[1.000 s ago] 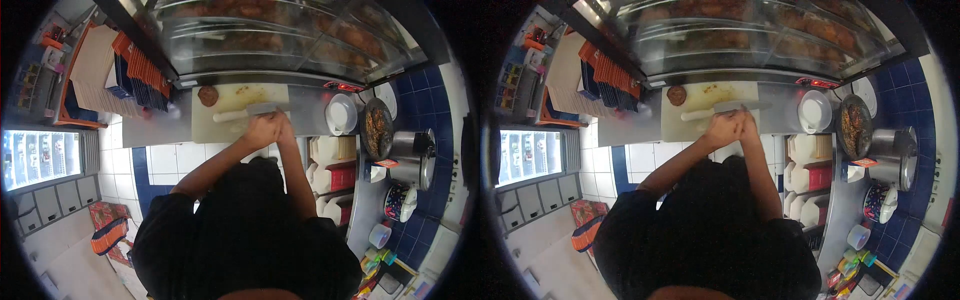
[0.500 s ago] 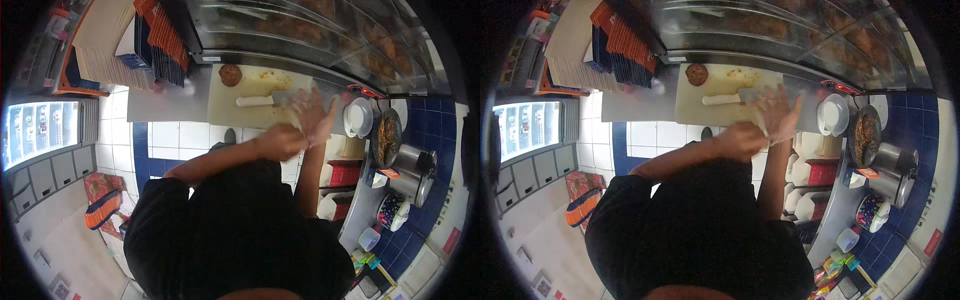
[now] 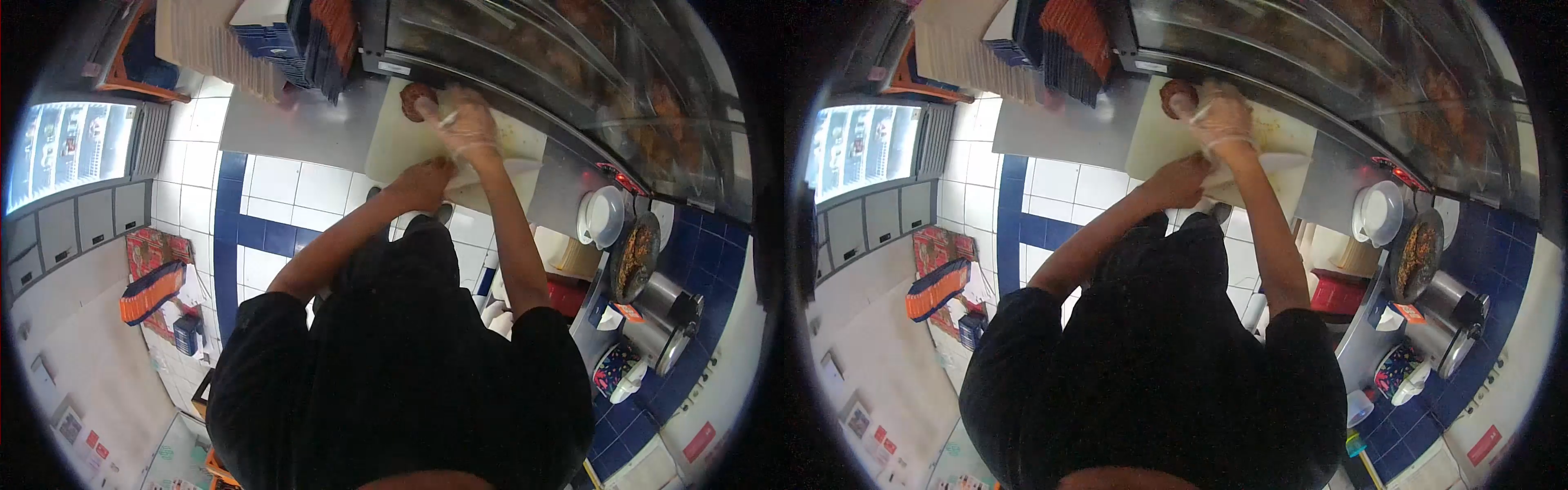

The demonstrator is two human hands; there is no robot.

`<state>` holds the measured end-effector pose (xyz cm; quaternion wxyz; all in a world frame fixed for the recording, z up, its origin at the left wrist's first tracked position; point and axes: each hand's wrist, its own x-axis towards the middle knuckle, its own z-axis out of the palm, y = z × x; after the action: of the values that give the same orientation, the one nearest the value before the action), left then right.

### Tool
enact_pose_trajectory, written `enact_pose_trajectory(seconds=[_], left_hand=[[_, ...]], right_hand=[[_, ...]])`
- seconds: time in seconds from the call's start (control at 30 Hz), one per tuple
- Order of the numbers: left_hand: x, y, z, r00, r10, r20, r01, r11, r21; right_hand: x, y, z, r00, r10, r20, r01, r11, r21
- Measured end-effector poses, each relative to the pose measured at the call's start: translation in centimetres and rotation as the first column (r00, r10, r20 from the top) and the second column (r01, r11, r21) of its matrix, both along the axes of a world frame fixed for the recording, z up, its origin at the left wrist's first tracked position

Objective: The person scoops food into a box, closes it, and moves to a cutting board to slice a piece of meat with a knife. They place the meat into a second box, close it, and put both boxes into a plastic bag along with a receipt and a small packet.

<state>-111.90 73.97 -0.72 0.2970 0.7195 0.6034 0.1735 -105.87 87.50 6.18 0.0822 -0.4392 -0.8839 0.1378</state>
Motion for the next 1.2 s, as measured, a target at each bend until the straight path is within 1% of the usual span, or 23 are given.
enact_pose_trajectory(seconds=[0.03, 0.1, 0.13, 0.17, 0.23, 0.3, 0.33, 0.4, 0.43, 0.53, 0.6, 0.63, 0.67, 0.73, 0.77, 0.83, 0.87, 0.93, 0.97, 1.0, 1.03, 1.13, 1.2], left_hand=[[-1.2, -2.2, 1.0, 0.993, 0.026, 0.113, -0.022, 0.999, -0.032], [-3.2, -7.0, 3.2, 0.988, 0.118, 0.098, -0.085, 0.954, -0.288], [-4.3, -9.6, 3.1, 0.983, 0.153, 0.101, -0.115, 0.944, -0.310], [-5.3, -12.1, 3.1, 0.977, 0.186, 0.105, -0.142, 0.933, -0.330], [-7.0, -15.9, 7.1, 0.947, 0.288, 0.142, -0.234, 0.922, -0.307], [-8.2, -19.5, 8.4, 0.911, 0.400, 0.102, -0.342, 0.869, -0.358], [-8.9, -21.2, 8.4, 0.900, 0.423, 0.099, -0.373, 0.869, -0.324], [-9.8, -24.0, 8.1, 0.878, 0.469, 0.101, -0.433, 0.865, -0.253], [-10.1, -24.8, 8.0, 0.848, 0.516, 0.118, -0.471, 0.837, -0.278], [-10.3, -25.9, 8.0, 0.732, 0.661, 0.166, -0.579, 0.731, -0.360], [-10.1, -25.3, 7.8, 0.626, 0.753, 0.203, -0.644, 0.645, -0.412], [-10.3, -25.2, 6.6, 0.683, 0.697, 0.216, -0.632, 0.713, -0.304], [-10.4, -25.2, 5.7, 0.648, 0.724, 0.238, -0.639, 0.686, -0.347], [-9.5, -23.5, 5.4, 0.573, 0.772, 0.276, -0.641, 0.632, -0.436], [-9.1, -23.1, 4.5, 0.578, 0.744, 0.336, -0.655, 0.668, -0.352], [-9.2, -22.3, 3.6, 0.547, 0.770, 0.329, -0.617, 0.636, -0.463], [-9.1, -22.0, 3.2, 0.528, 0.785, 0.324, -0.596, 0.614, -0.517], [-8.7, -21.4, 3.8, 0.514, 0.790, 0.334, -0.599, 0.609, -0.520], [-8.6, -21.4, 3.6, 0.496, 0.800, 0.338, -0.598, 0.597, -0.535], [-8.6, -21.5, 3.4, 0.476, 0.811, 0.342, -0.599, 0.583, -0.549], [-8.6, -21.6, 3.3, 0.502, 0.798, 0.332, -0.598, 0.598, -0.533], [-8.7, -21.8, 2.9, 0.516, 0.793, 0.323, -0.615, 0.606, -0.505], [-8.6, -21.6, 3.2, 0.488, 0.809, 0.329, -0.601, 0.585, -0.545]], right_hand=[[-1.5, 0.0, -0.9, 0.999, 0.046, 0.017, -0.047, 0.998, 0.043], [-3.7, -0.3, -2.2, 0.993, 0.004, 0.115, 0.002, 0.999, -0.052], [-4.5, -0.6, -2.9, 0.986, -0.017, 0.167, 0.034, 0.994, -0.101], [-5.0, -0.8, -3.9, 0.984, -0.024, 0.178, 0.038, 0.996, -0.077], [-5.9, -1.1, -5.6, 0.980, -0.039, 0.197, 0.046, 0.999, -0.030], [-6.3, -1.6, -6.1, 0.986, -0.096, 0.135, 0.100, 0.995, -0.024], [-6.5, -1.6, -6.4, 0.987, -0.126, 0.102, 0.128, 0.992, -0.019], [-6.4, -1.4, -6.8, 0.991, -0.114, 0.077, 0.116, 0.993, -0.030], [-6.2, -1.1, -6.9, 0.992, -0.108, 0.063, 0.111, 0.993, -0.032], [-4.8, -1.4, -6.8, 0.997, 0.043, 0.068, -0.044, 0.999, 0.016], [-4.0, -2.3, -5.9, 0.988, 0.134, 0.073, -0.130, 0.990, -0.055], [-3.6, -2.9, -5.4, 0.981, 0.178, 0.074, -0.171, 0.981, -0.091], [-3.1, -3.6, -5.4, 0.978, 0.190, 0.088, -0.183, 0.980, -0.083], [-2.3, -4.6, -5.4, 0.971, 0.209, 0.120, -0.202, 0.977, -0.070], [-2.2, -4.6, -5.4, 0.978, 0.173, 0.114, -0.161, 0.981, -0.108], [-2.2, -4.5, -4.7, 0.989, 0.102, 0.107, -0.081, 0.979, -0.188], [-2.0, -4.2, -5.3, 0.998, 0.058, 0.039, -0.050, 0.981, -0.189], [-1.2, -3.3, -6.0, 0.996, -0.020, -0.092, 0.002, 0.980, -0.197], [-0.3, -3.0, -6.3, 0.975, -0.101, -0.197, 0.038, 0.953, -0.302], [0.5, -2.8, -5.1, 0.938, -0.188, -0.290, 0.058, 0.912, -0.406], [1.0, -2.6, -4.5, 0.886, -0.283, -0.368, 0.064, 0.859, -0.507], [1.6, -2.2, -5.5, 0.965, -0.213, -0.152, 0.155, 0.934, -0.322], [0.4, -3.3, -5.5, 0.992, -0.122, 0.027, 0.124, 0.986, -0.108]])
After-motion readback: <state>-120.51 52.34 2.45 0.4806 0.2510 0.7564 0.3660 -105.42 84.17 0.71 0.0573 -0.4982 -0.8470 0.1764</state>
